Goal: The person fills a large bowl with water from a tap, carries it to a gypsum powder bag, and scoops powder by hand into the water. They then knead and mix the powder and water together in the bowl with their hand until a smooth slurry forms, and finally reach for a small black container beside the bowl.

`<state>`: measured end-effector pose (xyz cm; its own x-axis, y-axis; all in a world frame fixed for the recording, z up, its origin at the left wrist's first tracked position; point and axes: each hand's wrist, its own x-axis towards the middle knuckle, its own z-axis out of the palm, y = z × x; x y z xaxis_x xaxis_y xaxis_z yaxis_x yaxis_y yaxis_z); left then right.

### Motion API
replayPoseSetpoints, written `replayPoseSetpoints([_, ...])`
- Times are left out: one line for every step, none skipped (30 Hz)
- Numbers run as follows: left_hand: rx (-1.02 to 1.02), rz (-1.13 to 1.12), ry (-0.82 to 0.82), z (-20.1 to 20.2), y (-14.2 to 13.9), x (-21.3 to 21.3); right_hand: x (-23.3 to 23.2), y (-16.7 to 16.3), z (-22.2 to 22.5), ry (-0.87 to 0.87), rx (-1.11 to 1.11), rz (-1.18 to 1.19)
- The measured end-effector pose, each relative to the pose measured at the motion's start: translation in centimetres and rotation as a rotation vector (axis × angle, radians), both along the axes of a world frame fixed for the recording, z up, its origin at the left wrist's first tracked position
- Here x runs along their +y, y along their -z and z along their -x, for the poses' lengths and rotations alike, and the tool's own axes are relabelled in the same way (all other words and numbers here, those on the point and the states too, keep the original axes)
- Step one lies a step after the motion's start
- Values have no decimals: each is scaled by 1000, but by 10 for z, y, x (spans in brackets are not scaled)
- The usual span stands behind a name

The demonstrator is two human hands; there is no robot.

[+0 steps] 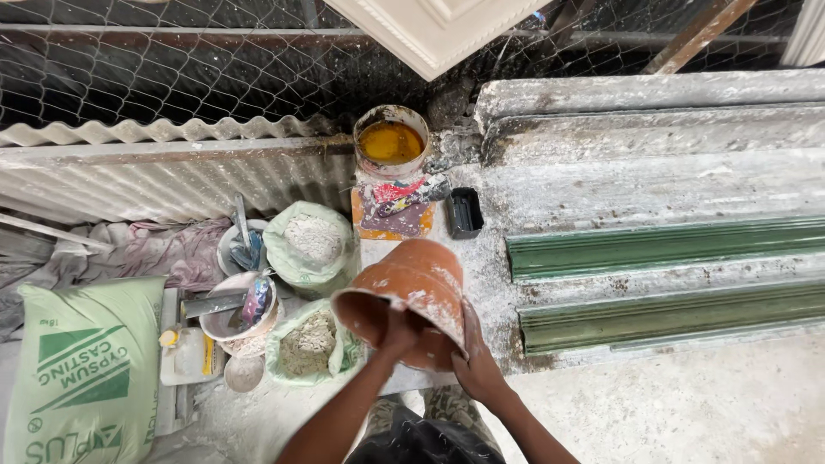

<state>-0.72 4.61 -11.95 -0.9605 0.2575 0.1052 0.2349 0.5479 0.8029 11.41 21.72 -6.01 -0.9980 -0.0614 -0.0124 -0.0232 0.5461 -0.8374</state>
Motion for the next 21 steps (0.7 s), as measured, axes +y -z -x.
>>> replayPoseSetpoints([-75, 70, 45, 7, 5, -16, 1, 3, -4, -5, 29, 9])
replayPoseSetpoints([-73, 141, 49, 11, 7, -30, 0, 6, -8, -11, 53, 20])
replayPoseSetpoints([-64, 216, 59, 13, 7, -41, -2, 9, -14, -14, 74, 34])
replayPoseSetpoints([-8, 256, 23, 8, 8, -45, -5, 13, -16, 16, 44, 25])
replayPoseSetpoints([54, 182, -52, 1, 8, -46, -10, 18, -15, 39, 20, 17])
replayPoseSetpoints([133, 58, -116, -8, 9, -45, -14, 22, -16, 62, -8, 13])
replayPoseSetpoints([167, -143, -142, -27, 11, -32, -16, 26, -17, 79, -20, 34])
replayPoseSetpoints([135, -221, -116, -44, 13, -22, -18, 31, -16, 96, -25, 58])
replayPoseSetpoints([121, -273, -99, -54, 15, -18, -18, 35, -14, 117, -28, 81])
replayPoseSetpoints([33, -197, -43, -57, 18, -21, -15, 38, -15, 108, 12, 79])
replayPoseSetpoints([-49, -113, 4, -60, 20, -25, -9, 40, -16, 100, 50, 74])
replayPoseSetpoints([-110, -17, 46, -55, 21, -37, -7, 43, -19, 92, 81, 67])
replayPoseSetpoints([-106, 82, 64, -48, 21, -51, -6, 45, -24, 78, 46, 94])
replayPoseSetpoints([-34, 163, 44, -43, 18, -63, -8, 48, -24, 62, 22, 122])
replayPoseSetpoints([59, 222, 12, -41, 13, -72, -9, 49, -24, 49, 7, 147])
replayPoseSetpoints([139, 236, -22, -43, 8, -73, -13, 50, -22, 75, 5, 183])
replayPoseSetpoints([210, 273, -40, -47, 3, -77, -17, 45, -21, 99, -10, 221])
replayPoseSetpoints([-14, -239, -116, -63, -4, -60, -17, 45, -18, 118, -11, 261])
replayPoseSetpoints([-228, -754, -183, -83, -13, -34, -15, 42, -9, 72, -23, 216])
replayPoseSetpoints([-268, -625, -169, -88, -20, -25, -6, 36, -2, 33, -47, 169])
replayPoseSetpoints([-318, -496, -153, -90, -26, -18, 2, 26, -1, -1, -81, 121])
